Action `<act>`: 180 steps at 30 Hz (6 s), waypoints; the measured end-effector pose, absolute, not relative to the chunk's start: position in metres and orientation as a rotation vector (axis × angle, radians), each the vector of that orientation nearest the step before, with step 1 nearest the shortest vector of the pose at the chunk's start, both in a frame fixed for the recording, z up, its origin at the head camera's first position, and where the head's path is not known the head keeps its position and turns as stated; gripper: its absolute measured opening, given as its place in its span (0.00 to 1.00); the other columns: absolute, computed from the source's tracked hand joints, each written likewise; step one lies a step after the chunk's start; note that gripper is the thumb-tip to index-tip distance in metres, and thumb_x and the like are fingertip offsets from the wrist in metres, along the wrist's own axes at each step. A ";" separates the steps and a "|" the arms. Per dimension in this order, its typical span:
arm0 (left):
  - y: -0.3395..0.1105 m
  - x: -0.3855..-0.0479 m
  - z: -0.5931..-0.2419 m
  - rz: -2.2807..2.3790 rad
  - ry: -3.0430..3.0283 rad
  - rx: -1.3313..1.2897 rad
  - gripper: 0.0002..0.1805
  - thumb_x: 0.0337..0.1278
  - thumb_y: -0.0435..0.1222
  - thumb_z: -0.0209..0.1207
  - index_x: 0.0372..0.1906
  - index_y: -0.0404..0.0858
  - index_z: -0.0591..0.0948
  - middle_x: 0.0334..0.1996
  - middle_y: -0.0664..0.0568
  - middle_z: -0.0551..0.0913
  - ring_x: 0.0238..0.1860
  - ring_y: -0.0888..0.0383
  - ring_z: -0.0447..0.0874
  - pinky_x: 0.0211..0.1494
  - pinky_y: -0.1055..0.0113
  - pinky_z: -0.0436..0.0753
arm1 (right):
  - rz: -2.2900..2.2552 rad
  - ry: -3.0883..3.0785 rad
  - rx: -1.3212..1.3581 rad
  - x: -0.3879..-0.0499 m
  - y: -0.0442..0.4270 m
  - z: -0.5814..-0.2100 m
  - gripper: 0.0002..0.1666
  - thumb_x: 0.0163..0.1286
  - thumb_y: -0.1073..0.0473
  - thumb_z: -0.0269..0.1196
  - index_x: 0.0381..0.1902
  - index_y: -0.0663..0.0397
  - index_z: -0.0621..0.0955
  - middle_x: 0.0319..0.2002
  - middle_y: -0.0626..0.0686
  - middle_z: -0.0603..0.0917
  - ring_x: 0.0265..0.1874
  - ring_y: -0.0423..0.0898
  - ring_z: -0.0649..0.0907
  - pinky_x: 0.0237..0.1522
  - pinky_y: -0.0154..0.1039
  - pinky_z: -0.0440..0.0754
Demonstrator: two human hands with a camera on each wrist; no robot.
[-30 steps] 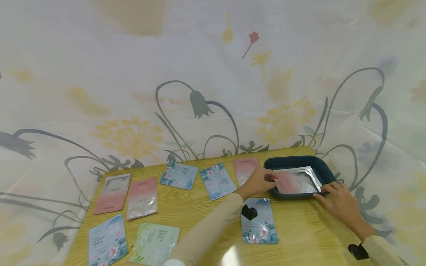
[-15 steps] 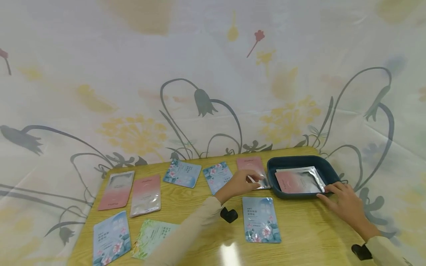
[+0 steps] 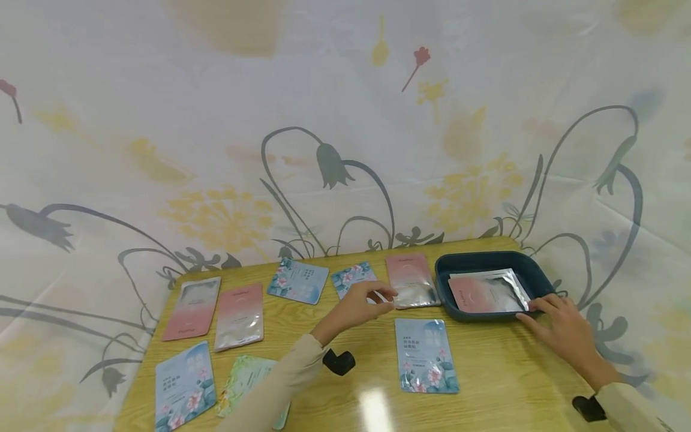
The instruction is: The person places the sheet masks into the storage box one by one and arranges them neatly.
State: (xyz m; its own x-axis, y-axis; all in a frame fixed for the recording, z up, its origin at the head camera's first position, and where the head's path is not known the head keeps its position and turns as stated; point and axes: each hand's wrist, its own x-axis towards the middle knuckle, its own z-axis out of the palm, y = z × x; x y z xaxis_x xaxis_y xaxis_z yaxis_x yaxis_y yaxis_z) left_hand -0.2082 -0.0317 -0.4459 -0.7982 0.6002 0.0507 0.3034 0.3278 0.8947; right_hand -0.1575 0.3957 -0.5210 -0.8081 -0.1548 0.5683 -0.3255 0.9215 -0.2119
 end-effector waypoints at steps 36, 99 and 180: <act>-0.232 -0.121 -0.450 1.719 2.441 -0.082 0.19 0.60 0.36 0.61 0.55 0.34 0.78 0.48 0.39 0.78 0.45 0.48 0.81 0.40 0.55 0.84 | 0.347 -2.382 0.506 -0.163 0.396 -0.525 0.37 0.59 0.27 0.56 0.26 0.59 0.82 0.27 0.53 0.78 0.25 0.56 0.73 0.10 0.43 0.68; -0.262 -0.094 -0.527 1.079 2.763 -0.516 0.29 0.34 0.28 0.74 0.49 0.30 0.79 0.47 0.33 0.78 0.48 0.36 0.75 0.47 0.45 0.76 | 0.400 -2.506 0.353 -0.160 0.392 -0.523 0.20 0.42 0.50 0.76 0.28 0.54 0.82 0.30 0.53 0.78 0.27 0.57 0.72 0.13 0.46 0.69; -0.186 -0.108 -0.473 2.110 2.026 -0.192 0.28 0.49 0.26 0.66 0.60 0.33 0.75 0.63 0.39 0.69 0.27 0.59 0.82 0.27 0.66 0.81 | 0.436 -2.525 0.315 -0.158 0.394 -0.522 0.20 0.43 0.48 0.76 0.29 0.53 0.83 0.31 0.56 0.80 0.29 0.59 0.73 0.10 0.45 0.68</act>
State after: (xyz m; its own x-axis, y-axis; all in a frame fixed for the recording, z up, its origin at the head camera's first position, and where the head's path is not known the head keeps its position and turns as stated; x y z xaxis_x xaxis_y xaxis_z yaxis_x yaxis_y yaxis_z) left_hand -0.1080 -0.1856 -0.4727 -0.9696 0.0603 -0.2372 -0.2395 -0.0330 0.9703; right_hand -0.1585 0.3935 -0.5216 -0.8200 -0.1305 0.5573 -0.3097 0.9200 -0.2403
